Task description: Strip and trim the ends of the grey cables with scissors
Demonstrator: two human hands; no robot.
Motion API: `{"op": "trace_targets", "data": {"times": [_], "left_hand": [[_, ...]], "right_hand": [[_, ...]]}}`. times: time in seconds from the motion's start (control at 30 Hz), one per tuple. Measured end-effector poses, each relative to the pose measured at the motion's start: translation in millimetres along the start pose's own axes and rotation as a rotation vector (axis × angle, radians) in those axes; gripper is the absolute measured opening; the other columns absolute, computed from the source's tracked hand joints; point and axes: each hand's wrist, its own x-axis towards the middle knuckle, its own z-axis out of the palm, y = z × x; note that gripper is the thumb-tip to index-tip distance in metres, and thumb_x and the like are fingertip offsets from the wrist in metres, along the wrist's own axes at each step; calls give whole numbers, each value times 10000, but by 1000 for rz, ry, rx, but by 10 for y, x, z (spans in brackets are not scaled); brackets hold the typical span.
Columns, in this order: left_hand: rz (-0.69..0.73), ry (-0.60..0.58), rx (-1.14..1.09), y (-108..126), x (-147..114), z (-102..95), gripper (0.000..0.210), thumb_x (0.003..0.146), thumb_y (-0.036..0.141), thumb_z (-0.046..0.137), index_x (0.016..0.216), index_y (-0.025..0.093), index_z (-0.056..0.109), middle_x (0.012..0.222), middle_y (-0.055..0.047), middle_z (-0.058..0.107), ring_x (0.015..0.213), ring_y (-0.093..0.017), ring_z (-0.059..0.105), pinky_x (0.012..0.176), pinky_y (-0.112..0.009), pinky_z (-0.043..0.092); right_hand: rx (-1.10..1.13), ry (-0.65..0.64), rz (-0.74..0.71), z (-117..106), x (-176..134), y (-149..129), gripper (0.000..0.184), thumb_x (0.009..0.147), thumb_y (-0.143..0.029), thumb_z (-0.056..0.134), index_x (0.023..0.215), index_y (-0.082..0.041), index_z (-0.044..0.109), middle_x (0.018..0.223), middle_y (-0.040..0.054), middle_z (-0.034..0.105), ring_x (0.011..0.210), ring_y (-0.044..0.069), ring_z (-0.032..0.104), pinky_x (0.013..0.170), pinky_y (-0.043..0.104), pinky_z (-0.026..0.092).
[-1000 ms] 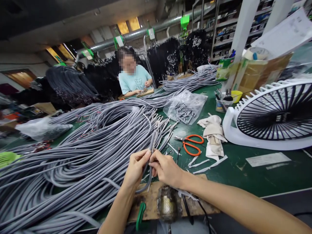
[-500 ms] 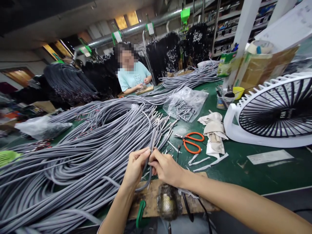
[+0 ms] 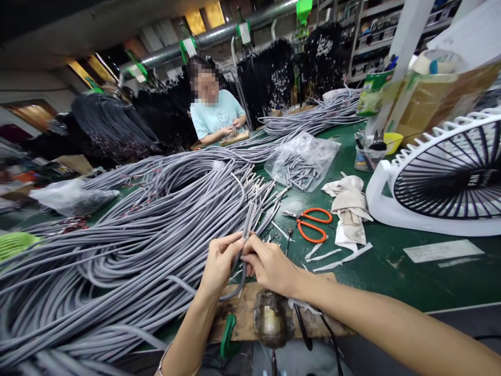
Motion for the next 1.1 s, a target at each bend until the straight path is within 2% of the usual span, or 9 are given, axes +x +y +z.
{"op": "trace_targets", "data": {"times": [0.33,0.47,0.57,0.63,0.67,0.73,0.8,0.97,1.1], "left_hand": [[14,-4,64,28,-11,22,288,795,269,530,959,94,690,510,9,580,387,-74,471,461,-206,433],[56,35,152,25,3,29,269,783,286,545,887,98,706,620,-24,645,539,-115,562,533,-208,460],[112,174,235,8,23,38,253,765,287,559,848,98,706,746,-57,689,705,-161,626,664,-231,490],[104,274,254,-7,33,39,262,759,298,558,862,98,694,774,-68,694,696,-157,634,658,-230,498],[85,298,261,-13,37,38,272,761,307,553,872,98,686,756,-65,689,641,-143,625,599,-217,494],[57,301,287,-22,41,34,285,768,322,538,877,96,673,675,-45,661,497,-102,554,458,-185,433],[52,278,331,-25,41,30,291,774,327,528,881,95,667,615,-20,622,415,-71,465,387,-170,356],[40,240,421,-38,38,18,312,780,347,521,892,100,675,552,-3,572,420,-71,458,378,-160,321],[7,271,350,-19,30,13,295,759,352,552,825,88,666,527,1,565,370,-63,433,351,-164,327]], "right_hand": [[-25,9,-1,5,-15,9,107,862,-127,382,798,-211,400,586,-39,529,504,91,557,519,191,449],[-70,-18,18,-20,25,-10,89,863,-133,375,822,-200,417,599,-30,538,520,93,555,525,187,432],[-290,-128,61,-279,121,-69,47,833,-154,442,815,-187,470,662,1,584,571,107,559,541,197,404],[-544,-217,173,-582,177,-107,81,822,-234,495,768,-185,531,659,14,611,589,126,570,555,212,386],[-706,-203,266,-748,193,-117,127,826,-249,488,747,-180,559,670,29,624,613,139,582,568,222,382],[-1081,-132,539,-1043,198,-106,171,820,-256,475,753,-163,602,718,84,645,678,191,607,559,247,364],[-1210,-206,683,-1220,183,-48,132,760,-212,524,774,-136,631,795,130,659,724,229,620,535,255,349],[-1191,-287,730,-1157,192,173,213,645,-89,546,826,-113,655,884,164,663,769,257,628,526,259,354],[-1183,-221,738,-1102,237,200,153,646,-154,557,759,-98,646,791,171,659,720,261,622,528,266,355]]}}
